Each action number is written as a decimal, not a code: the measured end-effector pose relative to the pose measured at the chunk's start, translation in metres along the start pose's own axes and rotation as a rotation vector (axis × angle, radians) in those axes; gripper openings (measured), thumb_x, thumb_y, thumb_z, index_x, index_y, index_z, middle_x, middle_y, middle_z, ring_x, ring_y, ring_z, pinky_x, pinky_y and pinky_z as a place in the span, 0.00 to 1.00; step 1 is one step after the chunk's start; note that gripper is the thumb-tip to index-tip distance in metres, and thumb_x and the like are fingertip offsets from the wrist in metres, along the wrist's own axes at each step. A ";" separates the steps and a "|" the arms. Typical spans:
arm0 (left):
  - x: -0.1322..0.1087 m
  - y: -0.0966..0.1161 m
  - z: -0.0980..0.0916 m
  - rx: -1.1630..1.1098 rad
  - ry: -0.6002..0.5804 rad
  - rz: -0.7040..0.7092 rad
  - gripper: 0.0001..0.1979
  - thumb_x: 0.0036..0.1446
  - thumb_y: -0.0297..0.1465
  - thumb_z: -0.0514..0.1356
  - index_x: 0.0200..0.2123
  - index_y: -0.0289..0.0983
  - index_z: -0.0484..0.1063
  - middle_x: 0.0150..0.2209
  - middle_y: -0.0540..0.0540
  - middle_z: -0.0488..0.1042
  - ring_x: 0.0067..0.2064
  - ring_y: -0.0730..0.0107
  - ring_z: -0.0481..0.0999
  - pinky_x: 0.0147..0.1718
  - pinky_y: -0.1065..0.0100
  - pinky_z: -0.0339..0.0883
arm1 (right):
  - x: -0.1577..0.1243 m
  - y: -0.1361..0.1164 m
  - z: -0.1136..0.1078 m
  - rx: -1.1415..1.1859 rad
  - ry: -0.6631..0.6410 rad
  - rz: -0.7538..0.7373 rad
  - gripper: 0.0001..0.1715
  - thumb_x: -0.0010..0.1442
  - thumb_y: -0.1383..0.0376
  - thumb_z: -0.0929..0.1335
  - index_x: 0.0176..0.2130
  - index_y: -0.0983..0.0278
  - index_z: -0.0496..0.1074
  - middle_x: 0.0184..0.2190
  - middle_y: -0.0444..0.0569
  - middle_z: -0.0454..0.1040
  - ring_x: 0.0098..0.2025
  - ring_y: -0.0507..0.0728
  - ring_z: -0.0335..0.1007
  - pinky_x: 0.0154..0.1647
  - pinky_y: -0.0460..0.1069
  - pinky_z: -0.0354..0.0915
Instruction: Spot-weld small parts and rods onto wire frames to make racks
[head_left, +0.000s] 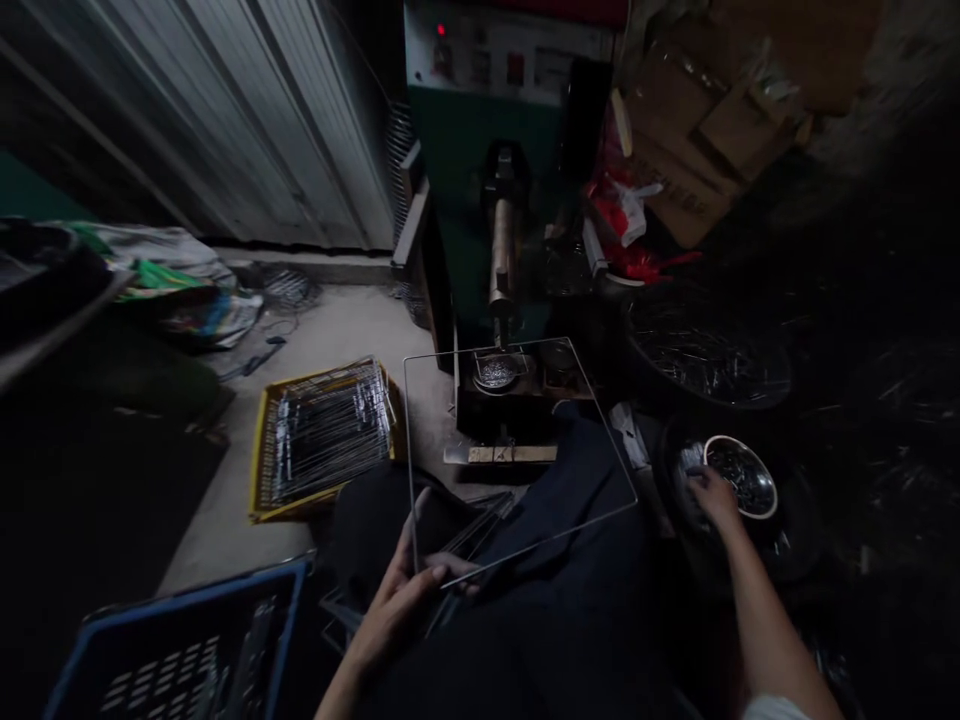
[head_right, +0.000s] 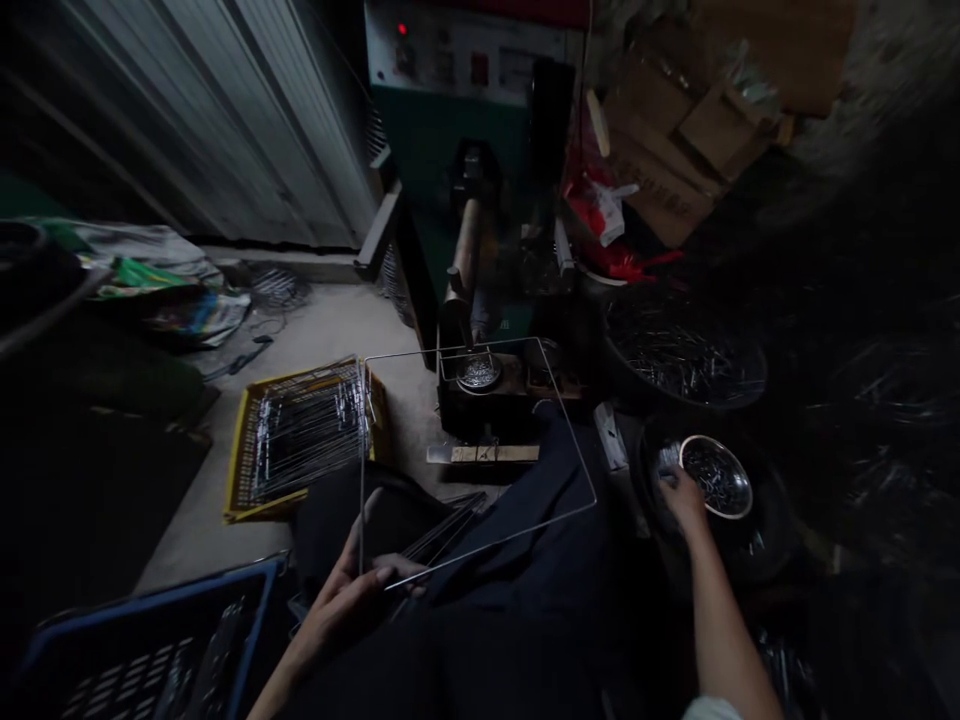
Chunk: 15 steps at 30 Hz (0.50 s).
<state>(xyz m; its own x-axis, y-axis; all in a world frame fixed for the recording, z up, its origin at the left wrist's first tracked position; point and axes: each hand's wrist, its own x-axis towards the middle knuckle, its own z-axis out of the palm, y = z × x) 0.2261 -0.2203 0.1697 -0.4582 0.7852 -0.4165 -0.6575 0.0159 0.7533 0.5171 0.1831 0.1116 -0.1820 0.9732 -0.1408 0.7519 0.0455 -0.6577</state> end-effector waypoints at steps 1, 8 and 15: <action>0.001 -0.001 -0.001 -0.005 -0.009 0.010 0.53 0.58 0.37 0.63 0.68 0.46 0.22 0.32 0.50 0.81 0.35 0.58 0.79 0.40 0.60 0.67 | -0.005 -0.004 -0.007 0.057 -0.011 0.018 0.13 0.44 0.56 0.69 0.29 0.60 0.77 0.22 0.51 0.76 0.27 0.64 0.75 0.29 0.57 0.70; 0.008 -0.005 -0.011 -0.080 -0.060 0.058 0.53 0.57 0.35 0.63 0.69 0.48 0.24 0.32 0.47 0.81 0.33 0.61 0.79 0.39 0.61 0.68 | -0.090 -0.095 -0.029 0.277 -0.368 -0.268 0.22 0.55 0.50 0.70 0.46 0.58 0.78 0.41 0.56 0.79 0.40 0.66 0.78 0.40 0.58 0.74; 0.008 -0.008 -0.024 -0.075 -0.110 0.093 0.53 0.58 0.34 0.62 0.68 0.45 0.20 0.33 0.43 0.81 0.33 0.57 0.80 0.37 0.59 0.68 | -0.130 -0.185 0.033 -0.052 -1.040 -0.763 0.59 0.45 0.47 0.77 0.67 0.59 0.56 0.68 0.55 0.56 0.68 0.68 0.52 0.69 0.61 0.50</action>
<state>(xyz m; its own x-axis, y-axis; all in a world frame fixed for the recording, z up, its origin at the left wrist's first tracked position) 0.2136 -0.2292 0.1483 -0.4539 0.8440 -0.2857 -0.6603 -0.1033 0.7439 0.3806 0.0402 0.2269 -0.9615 0.0664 -0.2665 0.2592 0.5407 -0.8003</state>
